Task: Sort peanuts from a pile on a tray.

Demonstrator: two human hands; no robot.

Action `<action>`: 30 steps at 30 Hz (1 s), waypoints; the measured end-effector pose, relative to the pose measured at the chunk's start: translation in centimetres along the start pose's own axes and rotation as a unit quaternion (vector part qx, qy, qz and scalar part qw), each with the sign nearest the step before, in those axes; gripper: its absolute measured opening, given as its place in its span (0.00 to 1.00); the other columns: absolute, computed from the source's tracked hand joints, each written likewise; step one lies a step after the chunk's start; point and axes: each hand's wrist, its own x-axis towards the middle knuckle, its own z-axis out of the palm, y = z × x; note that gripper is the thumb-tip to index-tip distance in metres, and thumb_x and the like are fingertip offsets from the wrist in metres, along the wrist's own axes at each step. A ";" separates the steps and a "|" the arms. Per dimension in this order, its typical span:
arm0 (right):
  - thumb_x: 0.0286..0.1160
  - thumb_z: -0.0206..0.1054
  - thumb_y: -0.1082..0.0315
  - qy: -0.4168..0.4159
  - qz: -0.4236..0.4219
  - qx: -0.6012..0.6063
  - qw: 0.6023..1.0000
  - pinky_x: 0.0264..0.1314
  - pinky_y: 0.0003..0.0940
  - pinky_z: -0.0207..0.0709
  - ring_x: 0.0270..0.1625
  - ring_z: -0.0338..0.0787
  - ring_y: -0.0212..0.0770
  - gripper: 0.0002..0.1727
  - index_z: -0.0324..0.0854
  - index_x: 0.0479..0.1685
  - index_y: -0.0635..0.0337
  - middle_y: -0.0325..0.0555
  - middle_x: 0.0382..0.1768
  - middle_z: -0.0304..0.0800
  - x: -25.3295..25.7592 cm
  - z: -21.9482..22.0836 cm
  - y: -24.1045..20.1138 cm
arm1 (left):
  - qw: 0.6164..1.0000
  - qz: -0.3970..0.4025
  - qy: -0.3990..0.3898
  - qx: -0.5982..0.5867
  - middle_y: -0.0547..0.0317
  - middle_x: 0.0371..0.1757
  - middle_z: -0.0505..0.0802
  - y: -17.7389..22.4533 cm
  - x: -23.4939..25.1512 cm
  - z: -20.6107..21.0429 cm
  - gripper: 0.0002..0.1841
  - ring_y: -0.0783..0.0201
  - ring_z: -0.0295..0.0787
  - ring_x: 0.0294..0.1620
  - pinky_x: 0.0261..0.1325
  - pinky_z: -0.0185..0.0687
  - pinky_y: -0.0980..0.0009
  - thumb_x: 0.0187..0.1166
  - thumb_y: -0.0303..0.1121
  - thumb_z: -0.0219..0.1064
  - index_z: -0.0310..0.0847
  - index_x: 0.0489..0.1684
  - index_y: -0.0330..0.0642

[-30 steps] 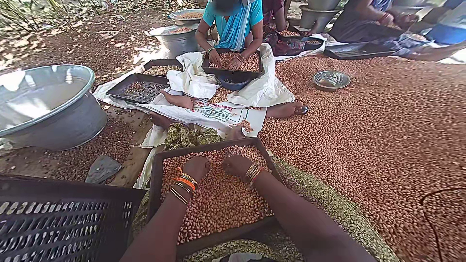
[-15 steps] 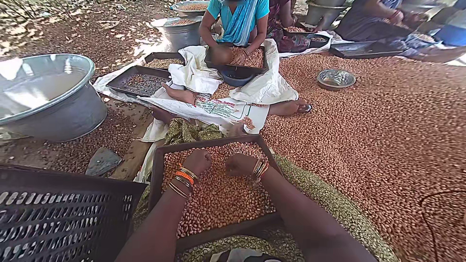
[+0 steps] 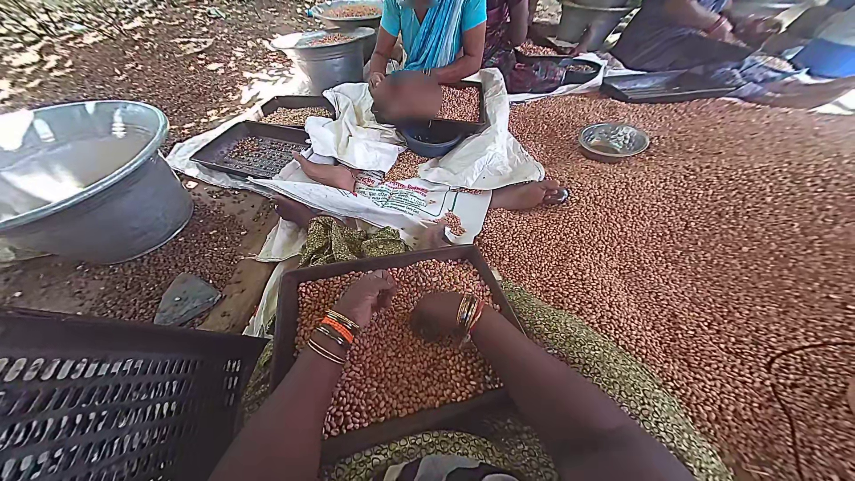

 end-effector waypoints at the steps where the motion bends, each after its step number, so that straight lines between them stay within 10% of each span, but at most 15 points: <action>1: 0.72 0.75 0.67 -0.003 0.008 -0.005 1.000 0.59 0.74 0.78 0.57 0.92 0.63 0.14 0.92 0.56 0.57 0.59 0.51 0.94 0.0 0.0 0.0 | 0.997 -0.008 -0.015 0.075 0.68 0.25 0.82 0.0 0.1 0.0 0.07 0.76 0.73 0.19 0.24 0.71 0.81 0.84 0.23 0.54 0.76 0.38 0.42; 7: 0.74 0.73 0.63 0.020 0.035 -0.020 0.999 0.50 0.75 0.78 0.50 0.91 0.65 0.11 0.90 0.41 0.64 0.61 0.42 0.92 0.1 -0.1 -0.1 | 0.868 -0.014 -0.243 0.433 0.61 0.31 0.87 -0.8 0.7 0.4 0.11 0.70 0.78 0.31 0.44 0.77 0.65 0.75 0.32 0.75 0.88 0.47 0.35; 13: 0.78 0.71 0.65 0.146 0.100 0.053 0.983 0.62 0.68 0.78 0.57 0.90 0.63 0.17 0.85 0.62 0.61 0.62 0.52 0.91 -1.2 -1.8 2.3 | 0.744 -0.005 -0.232 0.627 0.40 0.52 0.93 -0.7 1.0 1.6 0.12 0.42 0.89 0.56 0.64 0.79 0.38 0.80 0.33 0.71 0.89 0.55 0.36; 19: 0.77 0.70 0.71 0.101 -0.017 0.057 0.993 0.58 0.63 0.79 0.46 0.90 0.60 0.12 0.89 0.54 0.67 0.62 0.42 0.91 -1.9 -1.9 1.6 | 0.780 -0.069 0.043 0.621 0.42 0.63 0.91 1.1 0.6 0.8 0.17 0.41 0.87 0.67 0.67 0.80 0.36 0.81 0.31 0.65 0.84 0.67 0.44; 24: 0.73 0.75 0.68 -0.010 0.022 0.032 0.999 0.60 0.69 0.79 0.53 0.93 0.61 0.12 0.92 0.49 0.66 0.60 0.46 0.94 -0.9 -0.7 1.4 | 0.817 -0.010 -0.050 0.574 0.43 0.45 0.90 0.7 0.6 1.1 0.14 0.46 0.87 0.48 0.56 0.81 0.43 0.80 0.32 0.69 0.86 0.58 0.37; 30: 0.78 0.69 0.66 0.086 0.171 -0.009 0.981 0.60 0.72 0.79 0.64 0.89 0.67 0.14 0.88 0.58 0.61 0.63 0.58 0.91 -2.4 -2.2 0.7 | 0.764 -0.037 -0.054 0.642 0.40 0.60 0.91 0.8 0.4 1.7 0.14 0.40 0.87 0.65 0.67 0.79 0.37 0.83 0.32 0.64 0.86 0.61 0.38</action>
